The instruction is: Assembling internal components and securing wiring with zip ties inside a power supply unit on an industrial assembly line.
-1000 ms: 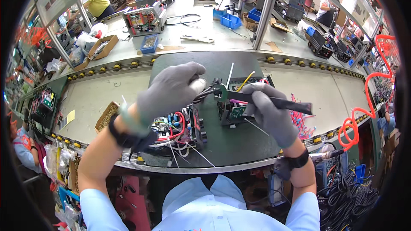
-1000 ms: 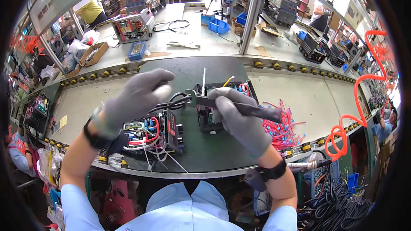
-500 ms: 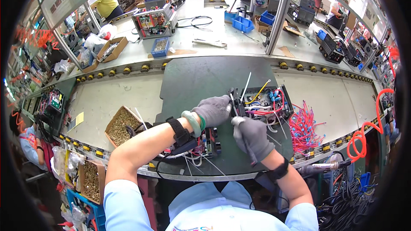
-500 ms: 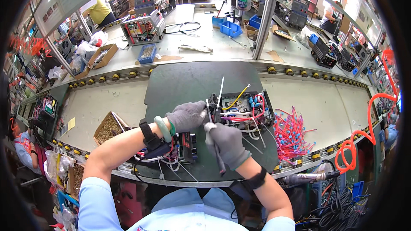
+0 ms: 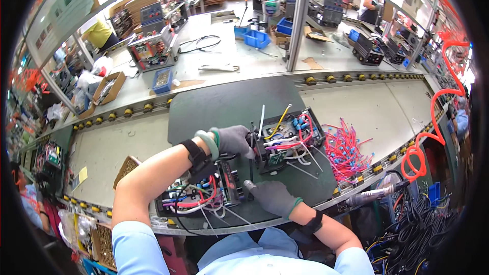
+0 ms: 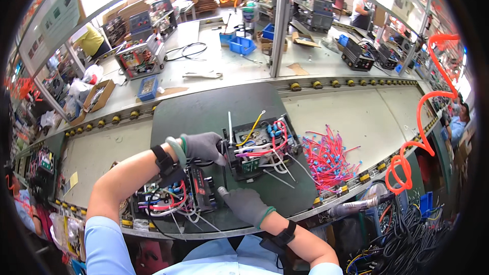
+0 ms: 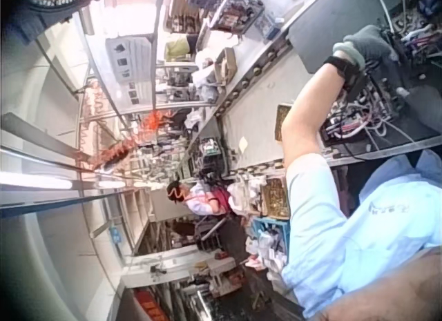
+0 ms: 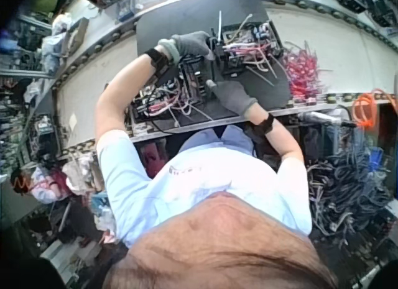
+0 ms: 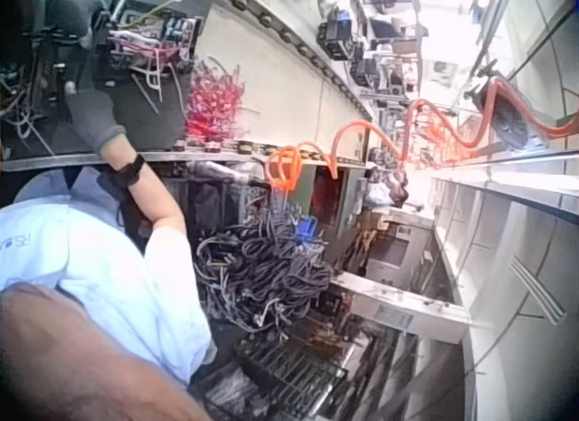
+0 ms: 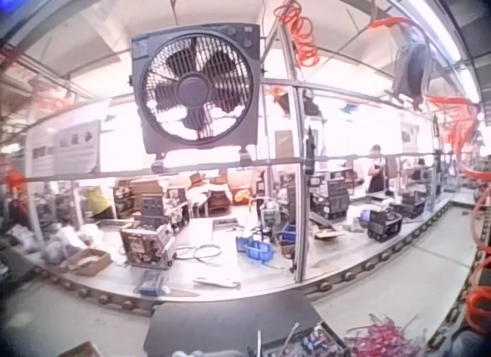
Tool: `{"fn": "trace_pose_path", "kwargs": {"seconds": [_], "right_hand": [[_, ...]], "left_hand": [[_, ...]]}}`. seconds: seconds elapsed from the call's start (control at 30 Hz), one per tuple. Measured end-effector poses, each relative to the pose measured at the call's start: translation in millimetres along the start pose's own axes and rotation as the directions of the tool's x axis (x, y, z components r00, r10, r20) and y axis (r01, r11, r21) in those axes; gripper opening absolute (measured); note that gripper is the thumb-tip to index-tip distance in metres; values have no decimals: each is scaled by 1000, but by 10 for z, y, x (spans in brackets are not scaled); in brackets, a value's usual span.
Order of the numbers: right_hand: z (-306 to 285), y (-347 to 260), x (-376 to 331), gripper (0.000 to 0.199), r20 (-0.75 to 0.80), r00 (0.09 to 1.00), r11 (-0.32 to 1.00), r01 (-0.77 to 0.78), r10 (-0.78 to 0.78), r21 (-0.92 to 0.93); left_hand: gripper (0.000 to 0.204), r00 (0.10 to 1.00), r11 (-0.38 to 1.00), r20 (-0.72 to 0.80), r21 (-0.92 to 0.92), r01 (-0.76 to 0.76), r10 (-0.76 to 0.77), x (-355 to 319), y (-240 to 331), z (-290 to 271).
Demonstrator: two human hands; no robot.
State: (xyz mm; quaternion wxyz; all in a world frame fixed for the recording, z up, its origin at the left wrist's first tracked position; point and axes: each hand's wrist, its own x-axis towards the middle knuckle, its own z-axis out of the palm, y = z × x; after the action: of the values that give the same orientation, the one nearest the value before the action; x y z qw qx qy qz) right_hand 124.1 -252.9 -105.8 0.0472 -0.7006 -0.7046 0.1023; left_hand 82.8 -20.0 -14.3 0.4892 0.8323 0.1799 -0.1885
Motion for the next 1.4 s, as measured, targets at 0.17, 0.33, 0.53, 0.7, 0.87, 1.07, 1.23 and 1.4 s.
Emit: {"fn": "trace_pose_path", "kwargs": {"seconds": [0.17, 0.33, 0.53, 0.7, 0.87, 1.07, 1.23, 1.4], "right_hand": [[-982, 223, 258, 40, -570, 816, 940, 262, -93, 221], [-1098, 720, 1316, 38, -540, 835, 979, 10, 105, 206], [-942, 711, 1485, 15, -429, 893, 979, -58, 138, 195], [-923, 694, 1451, 17, -403, 897, 965, -87, 183, 246], [-890, 670, 1513, 14, -513, 858, 978, 79, 33, 194], [-1094, 798, 1259, 24, -459, 872, 956, -36, 172, 291], [-1075, 763, 1322, 22, -495, 864, 928, 104, 94, 359], [-1085, 713, 1301, 22, -475, 864, 870, 101, 164, 484]], "left_hand": [[25, 890, 904, -162, 117, -412, 427, 232, -321, 160], [35, 940, 911, 10, -251, -327, 340, -25, -71, 126], [44, 923, 921, -94, 160, -355, 372, 130, -218, 73], [37, 938, 938, -39, -16, -345, 344, -1, -105, 98], [30, 984, 921, -114, -351, -170, 139, -350, -84, 147], [35, 948, 917, -84, -241, -319, 307, 76, -82, 172], [35, 991, 949, -115, -295, -107, 76, -43, -106, 149], [35, 995, 959, -94, -277, -68, 43, -83, -123, 142]]}}
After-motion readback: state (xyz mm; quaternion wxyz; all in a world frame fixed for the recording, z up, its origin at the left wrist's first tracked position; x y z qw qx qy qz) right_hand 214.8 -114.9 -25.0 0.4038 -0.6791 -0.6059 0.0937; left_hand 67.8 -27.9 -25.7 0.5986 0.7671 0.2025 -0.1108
